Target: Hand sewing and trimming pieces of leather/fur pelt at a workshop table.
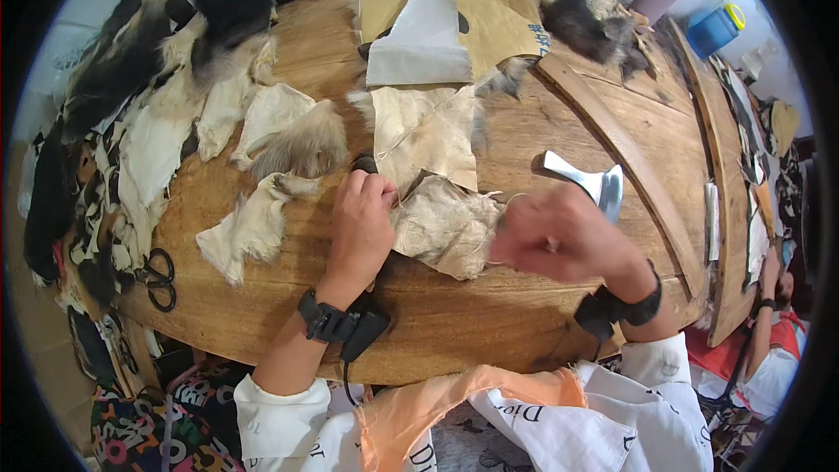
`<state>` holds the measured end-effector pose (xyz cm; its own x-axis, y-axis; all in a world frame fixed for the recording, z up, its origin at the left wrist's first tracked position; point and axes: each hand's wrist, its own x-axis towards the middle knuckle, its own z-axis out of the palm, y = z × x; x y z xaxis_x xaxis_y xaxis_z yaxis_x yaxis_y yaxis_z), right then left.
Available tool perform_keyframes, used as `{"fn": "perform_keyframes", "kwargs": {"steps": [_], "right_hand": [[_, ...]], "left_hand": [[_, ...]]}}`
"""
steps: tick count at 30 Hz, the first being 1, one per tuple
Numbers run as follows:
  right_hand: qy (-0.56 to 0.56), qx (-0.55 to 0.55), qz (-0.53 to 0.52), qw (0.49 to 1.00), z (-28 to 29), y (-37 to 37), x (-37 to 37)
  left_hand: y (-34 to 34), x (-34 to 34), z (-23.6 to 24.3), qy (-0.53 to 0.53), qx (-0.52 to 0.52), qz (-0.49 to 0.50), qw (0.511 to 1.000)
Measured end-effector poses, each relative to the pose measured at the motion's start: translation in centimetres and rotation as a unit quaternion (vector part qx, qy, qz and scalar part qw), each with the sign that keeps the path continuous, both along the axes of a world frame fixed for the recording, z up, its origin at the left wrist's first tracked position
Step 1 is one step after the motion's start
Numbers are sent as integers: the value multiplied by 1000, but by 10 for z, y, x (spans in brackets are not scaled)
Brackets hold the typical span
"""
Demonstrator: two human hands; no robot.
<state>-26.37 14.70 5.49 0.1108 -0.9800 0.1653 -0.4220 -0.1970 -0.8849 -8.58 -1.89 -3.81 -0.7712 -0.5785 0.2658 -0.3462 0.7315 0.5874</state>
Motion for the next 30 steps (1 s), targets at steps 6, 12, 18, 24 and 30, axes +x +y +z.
{"fn": "perform_keyframes", "kwargs": {"steps": [6,12,18,24,30], "right_hand": [[-177,52,188,965,21,-2,3],[-30,-19,-75,997,-34,-38,37],[73,13,-111,991,-58,-31,47],[108,31,-191,975,-49,-5,20],[-114,35,14,993,7,30,-11]], "left_hand": [[-5,4,3,9,86,14,996],[8,25,34,54,61,-124,989],[4,24,24,70,213,24,974],[-4,7,12,23,185,47,981],[-12,11,-2,-38,-5,3,999]]}}
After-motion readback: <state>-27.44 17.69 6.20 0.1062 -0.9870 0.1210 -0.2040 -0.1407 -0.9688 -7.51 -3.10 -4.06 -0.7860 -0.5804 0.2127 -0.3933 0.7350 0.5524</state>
